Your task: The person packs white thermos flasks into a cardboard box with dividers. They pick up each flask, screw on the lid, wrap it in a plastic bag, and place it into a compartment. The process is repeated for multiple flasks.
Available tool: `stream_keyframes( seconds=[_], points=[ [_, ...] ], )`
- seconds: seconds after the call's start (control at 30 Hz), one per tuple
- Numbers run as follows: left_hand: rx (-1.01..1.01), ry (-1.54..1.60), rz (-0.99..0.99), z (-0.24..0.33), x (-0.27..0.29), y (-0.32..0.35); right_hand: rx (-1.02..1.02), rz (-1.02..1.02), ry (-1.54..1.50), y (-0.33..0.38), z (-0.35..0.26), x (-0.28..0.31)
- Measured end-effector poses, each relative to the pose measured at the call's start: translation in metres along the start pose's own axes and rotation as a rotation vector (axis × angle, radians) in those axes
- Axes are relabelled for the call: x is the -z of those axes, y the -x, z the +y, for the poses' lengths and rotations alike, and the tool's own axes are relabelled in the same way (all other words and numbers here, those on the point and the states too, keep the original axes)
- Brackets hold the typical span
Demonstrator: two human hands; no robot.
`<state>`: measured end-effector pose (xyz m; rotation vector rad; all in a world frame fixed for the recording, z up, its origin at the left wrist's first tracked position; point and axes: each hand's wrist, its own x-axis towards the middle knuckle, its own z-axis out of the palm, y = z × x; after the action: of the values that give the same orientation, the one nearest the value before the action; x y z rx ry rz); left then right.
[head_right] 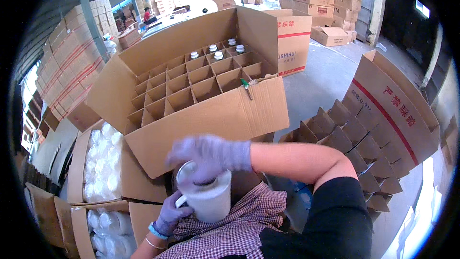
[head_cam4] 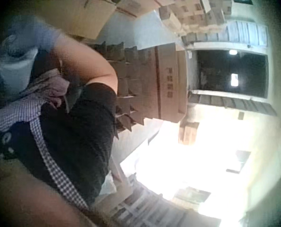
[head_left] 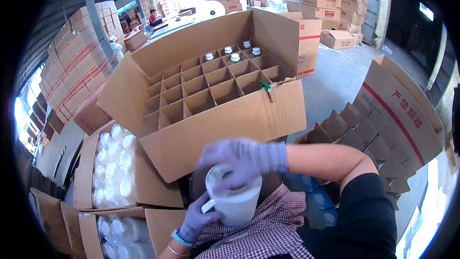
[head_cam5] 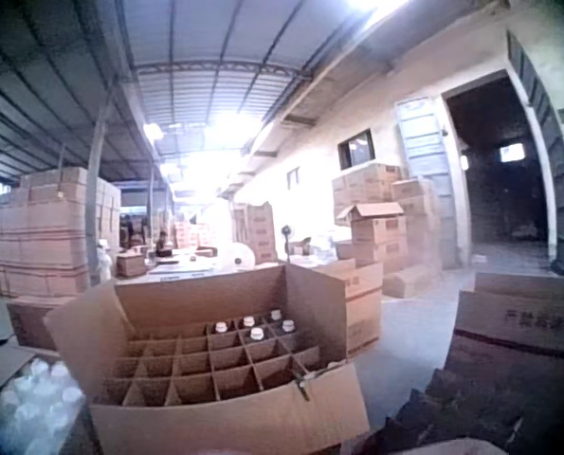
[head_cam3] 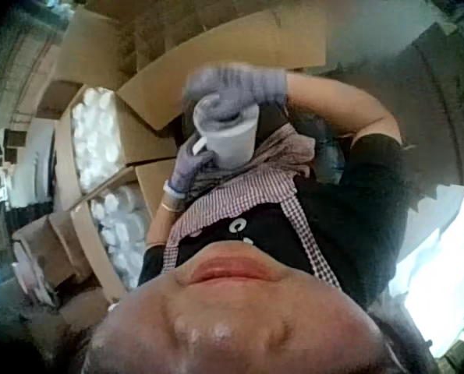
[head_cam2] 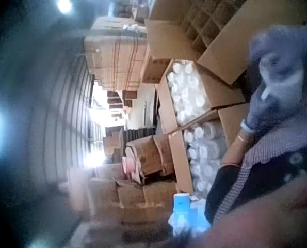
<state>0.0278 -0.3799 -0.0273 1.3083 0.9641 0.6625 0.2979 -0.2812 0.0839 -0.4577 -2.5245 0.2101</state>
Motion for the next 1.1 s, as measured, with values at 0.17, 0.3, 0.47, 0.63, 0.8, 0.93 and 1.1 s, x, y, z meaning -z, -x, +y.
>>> stream_keyframes(
  seconds=[0.17, 0.3, 0.47, 0.63, 0.8, 0.93, 1.1],
  points=[
    [0.034, 0.028, 0.088, -0.017, 0.001, 0.013, -0.941, -0.09, 0.758, -0.02, 0.162, 0.089],
    [0.051, 0.184, 0.089, -0.016, -0.002, 0.004, -1.329, -0.474, 0.858, 0.048, 0.269, 0.093],
    [0.057, 0.272, 0.041, -0.012, 0.009, 0.001, -1.01, -0.443, 0.74, -0.009, 0.197, 0.122],
    [-0.002, 0.341, -0.155, -0.02, 0.02, -0.029, -0.545, 0.09, -0.216, -0.031, 0.055, 0.135],
    [-0.089, 0.248, -0.491, -0.064, 0.03, -0.094, 0.015, -0.301, 0.077, -0.016, -0.075, 0.106],
    [-0.173, 0.095, -0.623, -0.06, 0.017, -0.119, 0.358, -0.428, 0.436, 0.008, -0.079, 0.088],
    [-0.109, 0.189, -0.675, -0.044, 0.0, -0.12, 0.528, -0.379, 0.442, 0.024, -0.088, 0.082]
  ],
)
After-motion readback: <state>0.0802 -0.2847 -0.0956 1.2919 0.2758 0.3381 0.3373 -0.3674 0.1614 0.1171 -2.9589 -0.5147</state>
